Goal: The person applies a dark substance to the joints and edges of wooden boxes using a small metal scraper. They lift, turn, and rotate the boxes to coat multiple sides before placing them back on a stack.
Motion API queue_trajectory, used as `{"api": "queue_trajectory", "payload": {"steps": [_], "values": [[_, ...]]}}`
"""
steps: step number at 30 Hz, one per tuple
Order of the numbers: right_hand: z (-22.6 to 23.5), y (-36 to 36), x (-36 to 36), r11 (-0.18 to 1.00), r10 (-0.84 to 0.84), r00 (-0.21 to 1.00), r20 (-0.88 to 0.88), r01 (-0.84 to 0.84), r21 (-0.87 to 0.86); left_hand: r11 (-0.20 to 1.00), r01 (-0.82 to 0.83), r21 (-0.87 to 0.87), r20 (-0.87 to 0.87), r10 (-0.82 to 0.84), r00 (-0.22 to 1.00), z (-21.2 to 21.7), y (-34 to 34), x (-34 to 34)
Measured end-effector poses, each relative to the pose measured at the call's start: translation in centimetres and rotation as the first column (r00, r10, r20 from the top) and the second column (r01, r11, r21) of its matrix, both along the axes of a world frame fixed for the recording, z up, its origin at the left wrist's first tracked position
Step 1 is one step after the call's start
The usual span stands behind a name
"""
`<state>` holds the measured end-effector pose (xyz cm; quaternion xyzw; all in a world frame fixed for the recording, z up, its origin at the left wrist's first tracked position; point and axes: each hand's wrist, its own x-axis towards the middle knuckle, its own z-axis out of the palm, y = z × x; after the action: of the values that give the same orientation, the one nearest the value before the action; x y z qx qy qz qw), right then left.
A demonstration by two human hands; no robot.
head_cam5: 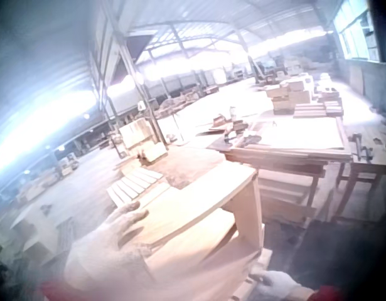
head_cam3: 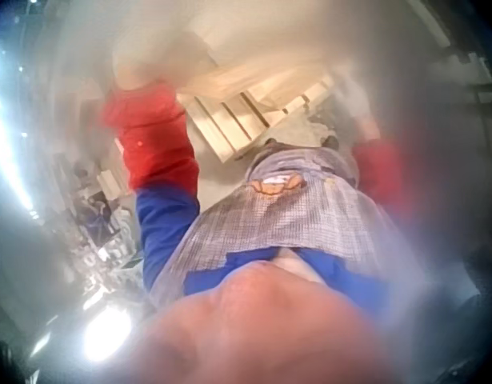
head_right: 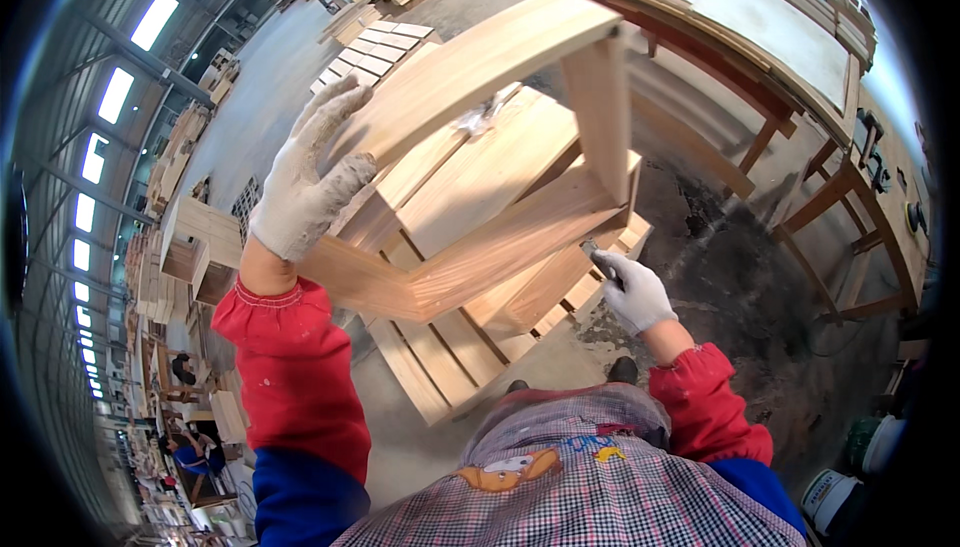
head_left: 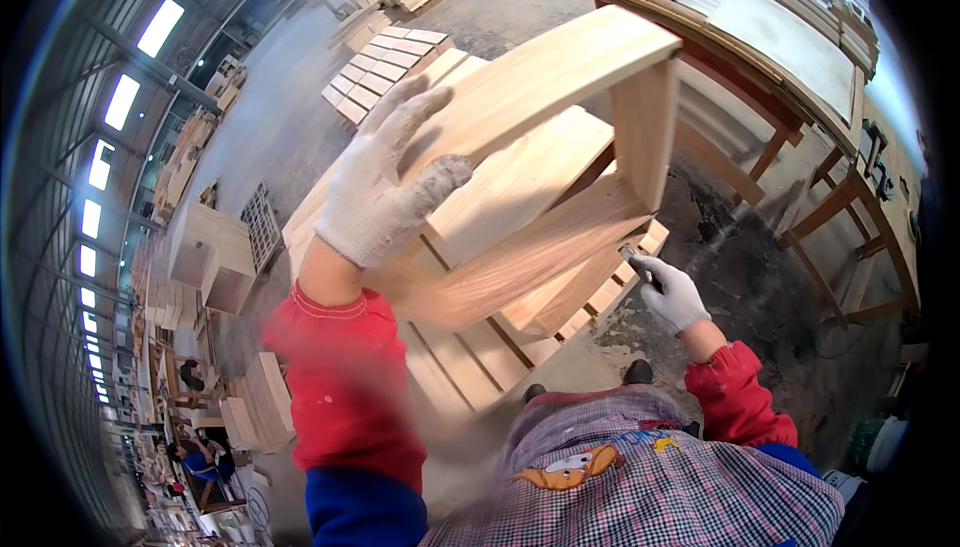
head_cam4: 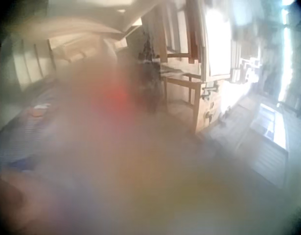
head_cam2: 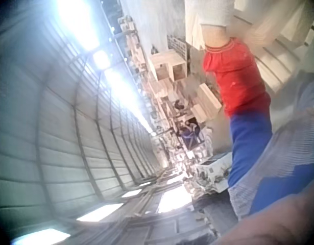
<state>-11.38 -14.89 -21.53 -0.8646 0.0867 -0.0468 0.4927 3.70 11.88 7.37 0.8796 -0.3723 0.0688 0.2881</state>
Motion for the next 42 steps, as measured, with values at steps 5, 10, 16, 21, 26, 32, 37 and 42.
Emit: {"api": "queue_trajectory", "payload": {"steps": [5, 10, 16, 21, 26, 32, 37, 42], "values": [[3.0, 8.0, -0.6, 0.968, 0.017, 0.995, 0.102, -0.042, 0.249, 0.97, 0.169, -0.174, 0.104, -0.153, 0.983, 1.8, 11.0, -1.5], [9.8, 18.0, -1.1, 0.949, 0.087, 0.948, 0.307, -0.172, 0.263, 0.788, -0.08, -0.611, -0.215, -0.067, 0.974, -4.4, 18.9, 2.6], [16.2, 24.1, -1.7, 0.974, 0.2, 0.828, 0.524, -0.228, -0.012, 0.37, -0.349, -0.861, -0.486, -0.394, 0.78, -15.3, 15.4, 7.4], [17.4, 26.3, -1.0, 0.985, 0.16, 0.808, 0.568, -0.092, -0.147, 0.17, -0.425, -0.889, -0.438, -0.587, 0.681, -15.5, 11.5, 6.7], [17.9, 27.8, -0.7, 0.977, 0.128, 0.822, 0.554, -0.009, -0.213, 0.163, -0.457, -0.875, -0.469, -0.522, 0.713, -15.2, 11.5, 6.9], [17.5, 29.1, -0.1, 0.987, 0.082, 0.839, 0.537, 0.005, -0.159, 0.18, -0.437, -0.882, -0.466, -0.479, 0.744, -14.1, 11.3, 6.3], [16.6, 29.8, 0.7, 0.986, 0.054, 0.805, 0.591, 0.05, -0.159, 0.192, -0.424, -0.885, -0.462, -0.469, 0.752, -13.4, 10.9, 5.7], [17.3, 30.0, 0.4, 0.99, 0.049, 0.816, 0.576, 0.037, -0.137, 0.194, -0.422, -0.886, -0.463, -0.449, 0.764, -12.9, 10.9, 5.3]]}}
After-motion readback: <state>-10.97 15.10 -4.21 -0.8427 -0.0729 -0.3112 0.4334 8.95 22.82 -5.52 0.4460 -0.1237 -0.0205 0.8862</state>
